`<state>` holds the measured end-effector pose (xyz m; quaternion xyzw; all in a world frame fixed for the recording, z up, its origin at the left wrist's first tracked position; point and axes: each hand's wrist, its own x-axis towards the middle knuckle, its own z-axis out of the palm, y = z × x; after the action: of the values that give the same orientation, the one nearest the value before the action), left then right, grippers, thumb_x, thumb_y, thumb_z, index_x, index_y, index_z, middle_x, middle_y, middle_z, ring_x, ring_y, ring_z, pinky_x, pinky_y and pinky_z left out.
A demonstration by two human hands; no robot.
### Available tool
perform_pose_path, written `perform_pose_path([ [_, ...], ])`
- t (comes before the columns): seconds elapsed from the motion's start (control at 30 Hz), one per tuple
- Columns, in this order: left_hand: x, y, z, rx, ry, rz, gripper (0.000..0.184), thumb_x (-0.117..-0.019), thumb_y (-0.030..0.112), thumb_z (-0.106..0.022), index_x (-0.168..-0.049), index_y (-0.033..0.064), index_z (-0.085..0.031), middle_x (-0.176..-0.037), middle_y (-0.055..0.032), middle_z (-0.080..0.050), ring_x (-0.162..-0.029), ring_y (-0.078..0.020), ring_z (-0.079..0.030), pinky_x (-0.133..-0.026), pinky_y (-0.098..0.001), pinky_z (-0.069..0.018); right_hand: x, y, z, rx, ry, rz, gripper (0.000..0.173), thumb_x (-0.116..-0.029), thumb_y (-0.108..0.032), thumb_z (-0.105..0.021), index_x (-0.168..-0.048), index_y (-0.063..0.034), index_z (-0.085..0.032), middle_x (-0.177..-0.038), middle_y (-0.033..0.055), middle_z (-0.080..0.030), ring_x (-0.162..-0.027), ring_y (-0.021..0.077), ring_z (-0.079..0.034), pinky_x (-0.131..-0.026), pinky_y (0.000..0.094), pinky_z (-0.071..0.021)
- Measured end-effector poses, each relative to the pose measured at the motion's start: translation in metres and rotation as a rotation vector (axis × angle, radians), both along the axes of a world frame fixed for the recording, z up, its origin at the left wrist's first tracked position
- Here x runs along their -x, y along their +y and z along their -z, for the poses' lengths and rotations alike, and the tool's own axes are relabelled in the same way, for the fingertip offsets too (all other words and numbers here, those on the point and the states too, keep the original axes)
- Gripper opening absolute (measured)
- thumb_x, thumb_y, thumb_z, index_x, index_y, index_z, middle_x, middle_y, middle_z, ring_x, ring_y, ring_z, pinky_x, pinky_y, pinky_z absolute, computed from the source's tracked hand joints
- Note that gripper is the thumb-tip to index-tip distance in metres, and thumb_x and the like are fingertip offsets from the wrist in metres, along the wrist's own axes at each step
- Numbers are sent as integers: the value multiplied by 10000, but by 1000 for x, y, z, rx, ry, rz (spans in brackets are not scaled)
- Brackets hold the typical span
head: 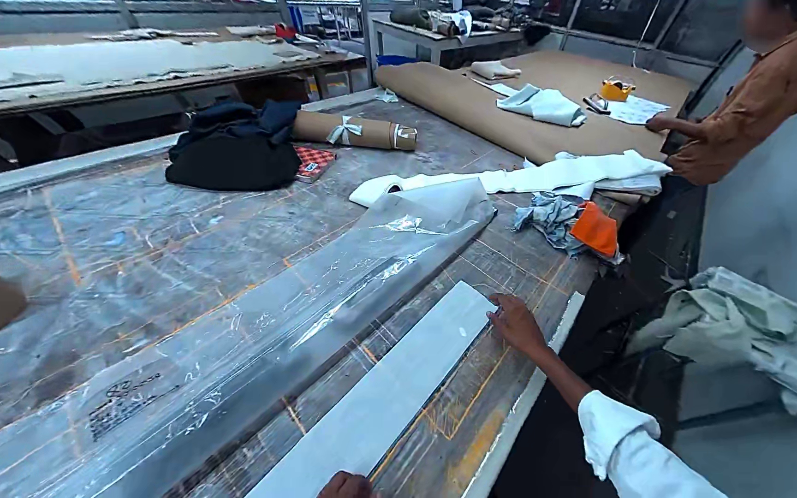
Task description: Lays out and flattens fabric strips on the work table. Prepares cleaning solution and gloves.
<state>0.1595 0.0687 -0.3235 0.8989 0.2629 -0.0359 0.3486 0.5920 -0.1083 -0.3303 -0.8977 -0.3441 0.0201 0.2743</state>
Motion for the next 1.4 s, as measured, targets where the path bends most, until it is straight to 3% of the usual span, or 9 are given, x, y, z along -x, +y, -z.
perform_pose_path([
  [0.13,-67,-14,-12,-75,-28,-102,473,-995,406,-623,-1252,13,-681,-1235,-227,-661,-1118,-422,-648,-927,-601,-535,-23,8,14,108,-28,9,492,-938,-430,-724,-1259,-65,-647,-1193,181,-647,-1135,406,-606,-860,633,-497],
  [0.2,-102,-24,-17,-43,65,-80,426,-988,387,-643,-1215,32,-702,-1193,-207,-676,-1090,-403,-666,-900,-597,-553,-26,10,16,161,-4,34,528,-913,-465,-742,-1204,-33,-652,-1160,198,-639,-1116,411,-608,-856,613,-501],
  [0.3,-155,-37,-16,-30,43,-39,341,-997,365,-629,-1135,73,-735,-1090,-138,-713,-999,-322,-702,-856,-541,-580,-31,12,14,213,69,21,409,-968,-393,-685,-1165,-35,-667,-1097,176,-655,-1080,375,-627,-880,568,-501],
  [0.47,-253,-28,-13,-145,-134,-159,325,-1006,319,-598,-1167,64,-718,-1101,-114,-719,-975,-272,-711,-853,-481,-596,-33,11,9,216,109,-29,192,-1006,-230,-631,-1038,-50,-690,-970,140,-673,-984,346,-656,-835,516,-528],
  [0.6,-331,-7,-16,-145,-182,-167,266,-1021,198,-625,-1187,-2,-684,-1126,-170,-700,-1005,-328,-697,-896,-539,-570,-32,7,9,176,79,-68,184,-1003,-221,-628,-1005,-46,-685,-931,140,-668,-939,345,-661,-790,505,-532],
  [0.73,-384,1,-17,-162,-110,-176,277,-1016,217,-656,-1186,-2,-661,-1135,-201,-670,-1028,-359,-679,-887,-560,-562,-24,3,9,211,38,12,556,-907,-471,-726,-1203,-10,-635,-1111,190,-637,-1059,400,-619,-816,552,-510],
  [0.8,-401,1,-17,-132,41,-217,237,-997,178,-674,-1162,7,-683,-1163,-203,-647,-1095,-382,-650,-924,-567,-545,-20,3,10,256,55,35,592,-904,-497,-723,-1219,-4,-628,-1142,198,-611,-1073,415,-598,-807,550,-499],
  [0.97,-412,-8,-19,-183,119,-243,143,-1005,112,-636,-1066,1,-701,-1073,-192,-655,-1041,-381,-652,-878,-560,-544,-18,8,10,244,41,27,209,-992,-282,-647,-988,-75,-674,-969,125,-614,-950,340,-617,-722,483,-479],
  [1.4,-413,-18,-13,-273,16,-294,138,-1016,117,-606,-1043,-2,-670,-1018,-189,-629,-1011,-395,-623,-813,-562,-504,-31,1,13,101,6,-28,185,-1021,-203,-575,-979,-35,-639,-923,148,-596,-879,353,-624,-698,475,-506],
])
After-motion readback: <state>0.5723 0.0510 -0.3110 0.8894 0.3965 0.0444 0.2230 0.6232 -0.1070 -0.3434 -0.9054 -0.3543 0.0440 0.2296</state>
